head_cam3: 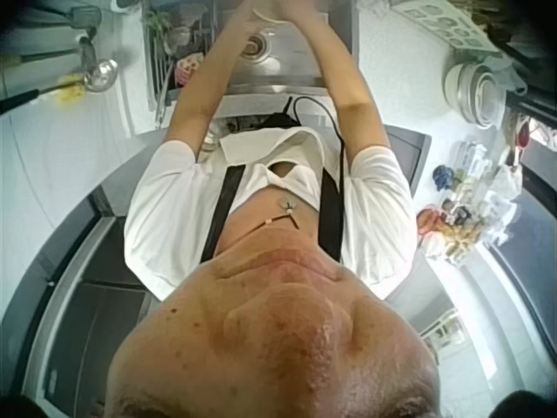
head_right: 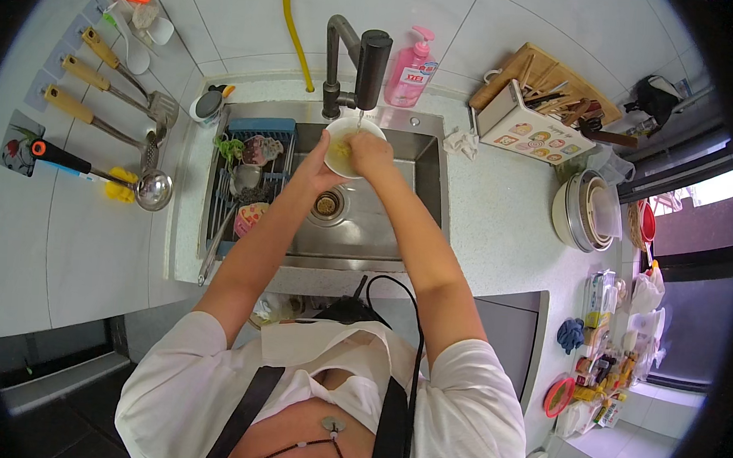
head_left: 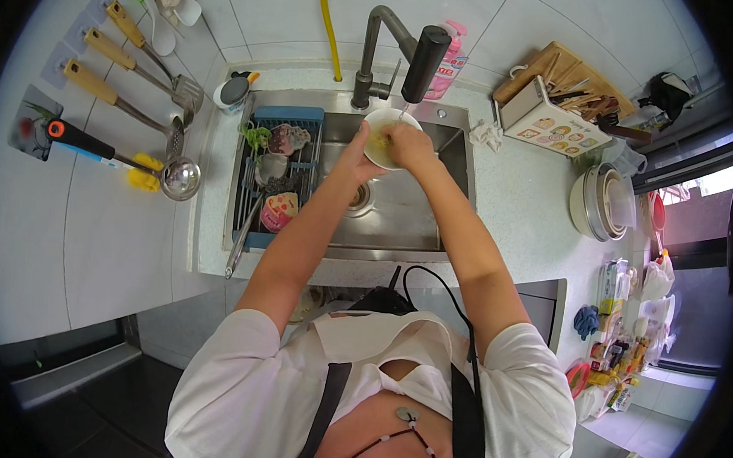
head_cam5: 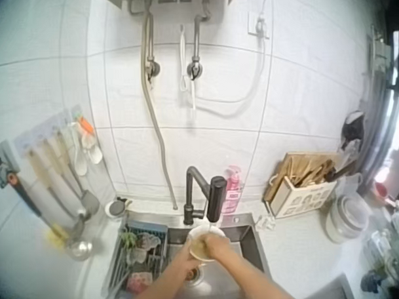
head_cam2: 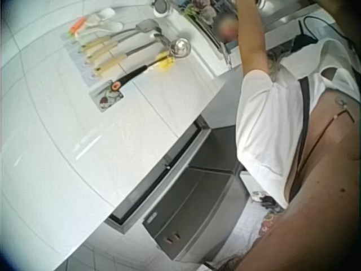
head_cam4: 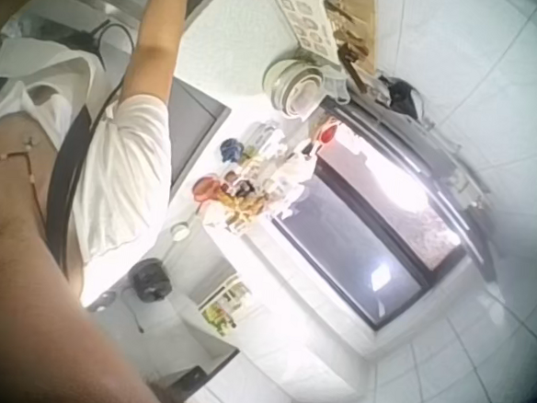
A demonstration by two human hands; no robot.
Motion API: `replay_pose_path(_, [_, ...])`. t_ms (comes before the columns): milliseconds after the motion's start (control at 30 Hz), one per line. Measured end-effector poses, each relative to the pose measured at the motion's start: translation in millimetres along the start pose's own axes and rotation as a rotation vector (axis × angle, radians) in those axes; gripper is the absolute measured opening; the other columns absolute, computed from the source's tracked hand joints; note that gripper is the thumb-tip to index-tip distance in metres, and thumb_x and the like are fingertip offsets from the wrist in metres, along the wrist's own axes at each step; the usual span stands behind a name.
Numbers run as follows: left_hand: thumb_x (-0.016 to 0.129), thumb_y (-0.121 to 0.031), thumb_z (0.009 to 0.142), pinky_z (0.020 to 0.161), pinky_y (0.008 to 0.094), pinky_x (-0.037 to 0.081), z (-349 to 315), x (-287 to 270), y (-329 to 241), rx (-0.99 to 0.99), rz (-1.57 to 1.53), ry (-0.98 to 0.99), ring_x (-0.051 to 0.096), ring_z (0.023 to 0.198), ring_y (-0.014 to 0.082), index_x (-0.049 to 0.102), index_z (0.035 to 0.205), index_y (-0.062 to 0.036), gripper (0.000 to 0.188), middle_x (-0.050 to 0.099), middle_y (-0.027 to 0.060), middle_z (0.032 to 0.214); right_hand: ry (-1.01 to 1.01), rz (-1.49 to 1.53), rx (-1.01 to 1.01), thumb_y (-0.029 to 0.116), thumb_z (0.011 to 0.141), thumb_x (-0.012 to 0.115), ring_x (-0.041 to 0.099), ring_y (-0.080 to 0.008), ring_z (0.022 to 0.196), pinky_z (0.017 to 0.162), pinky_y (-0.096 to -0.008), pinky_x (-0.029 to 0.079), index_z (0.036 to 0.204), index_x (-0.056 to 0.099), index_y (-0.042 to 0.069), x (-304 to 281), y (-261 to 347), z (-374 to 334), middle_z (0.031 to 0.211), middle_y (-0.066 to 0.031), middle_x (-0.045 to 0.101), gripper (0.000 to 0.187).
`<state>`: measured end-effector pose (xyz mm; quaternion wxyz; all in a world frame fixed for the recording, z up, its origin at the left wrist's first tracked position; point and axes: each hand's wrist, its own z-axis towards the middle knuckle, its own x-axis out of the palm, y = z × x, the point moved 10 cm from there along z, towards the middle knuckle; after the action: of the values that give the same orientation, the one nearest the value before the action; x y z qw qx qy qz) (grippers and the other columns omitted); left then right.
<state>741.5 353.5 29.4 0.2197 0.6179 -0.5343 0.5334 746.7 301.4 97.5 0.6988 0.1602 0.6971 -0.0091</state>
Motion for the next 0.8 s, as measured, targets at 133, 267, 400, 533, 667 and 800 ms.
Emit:
replay_pose_path(133, [0.041,-0.051,0.082,0.094,0.0534,0.029,-1.4,0.8,-2.2,-0.017,-0.018,0.045,0.037,0.117,0.0288,0.036,0.125,-0.0148,0.056,0.04,0.0087,0.126,-0.131,0.01,-0.037,0.016,0.073,0.053,0.058,-0.0283,0.082,0.071,-0.0376,0.047,0.093,0.06,0.014,-35.4,4.9,-9.0,0.083,-0.0111,0.059,0.021])
replay_pose_path(267, [0.041,-0.051,0.083,0.095,0.052,0.03,1.8,-6.1,-1.2,-0.017,-0.035,0.053,0.037,0.117,0.0292,0.035,0.125,-0.0151,0.056,0.04,0.0088,0.127,-0.235,0.046,-0.079,0.009,0.073,0.052,0.06,-0.028,0.078,0.067,-0.0375,0.047,0.084,0.061,0.012,-50.0,3.7,-8.5,0.089,-0.0104,0.059,0.015])
replay_pose_path(400, [0.042,-0.05,0.083,0.094,0.0515,0.031,-4.2,-3.1,-1.8,-0.002,-0.005,-0.006,0.038,0.116,0.029,0.036,0.124,-0.0147,0.055,0.041,0.0088,0.125,-0.221,0.13,-0.051,0.007,0.072,0.053,0.059,-0.0297,0.08,0.068,-0.0387,0.046,0.082,0.059,0.009,-45.6,-4.9,-9.9,0.089,-0.0118,0.058,0.012])
replay_pose_path(533, [0.044,-0.048,0.083,0.093,0.0516,0.032,-7.2,-0.9,-3.9,0.015,-0.015,0.004,0.04,0.115,0.0287,0.038,0.123,-0.0138,0.053,0.042,0.0091,0.123,-0.229,0.367,-0.056,0.003,0.07,0.054,0.057,-0.0304,0.084,0.07,-0.0383,0.045,0.082,0.058,0.007,-50.2,-7.7,-19.5,0.089,-0.0138,0.058,0.013])
replay_pose_path(667, [0.045,-0.048,0.082,0.093,0.0514,0.033,-12.1,5.9,-5.3,0.032,0.011,0.008,0.041,0.114,0.0287,0.038,0.122,-0.0133,0.053,0.043,0.0094,0.123,-0.296,0.547,-0.153,-0.004,0.068,0.055,0.056,-0.0276,0.084,0.072,-0.032,0.045,0.083,0.06,0.005,-45.8,-17.7,-22.4,0.088,-0.0136,0.057,0.018])
replay_pose_path(800, [0.045,-0.048,0.082,0.092,0.0514,0.033,-10.4,4.9,-6.1,0.041,0.022,0.031,0.041,0.114,0.0286,0.038,0.122,-0.013,0.054,0.043,0.0096,0.122,-0.301,0.828,-0.178,-0.007,0.067,0.056,0.057,-0.0196,0.08,0.071,-0.0247,0.045,0.084,0.061,0.003,-38.9,-29.4,-26.8,0.087,-0.0099,0.058,0.02])
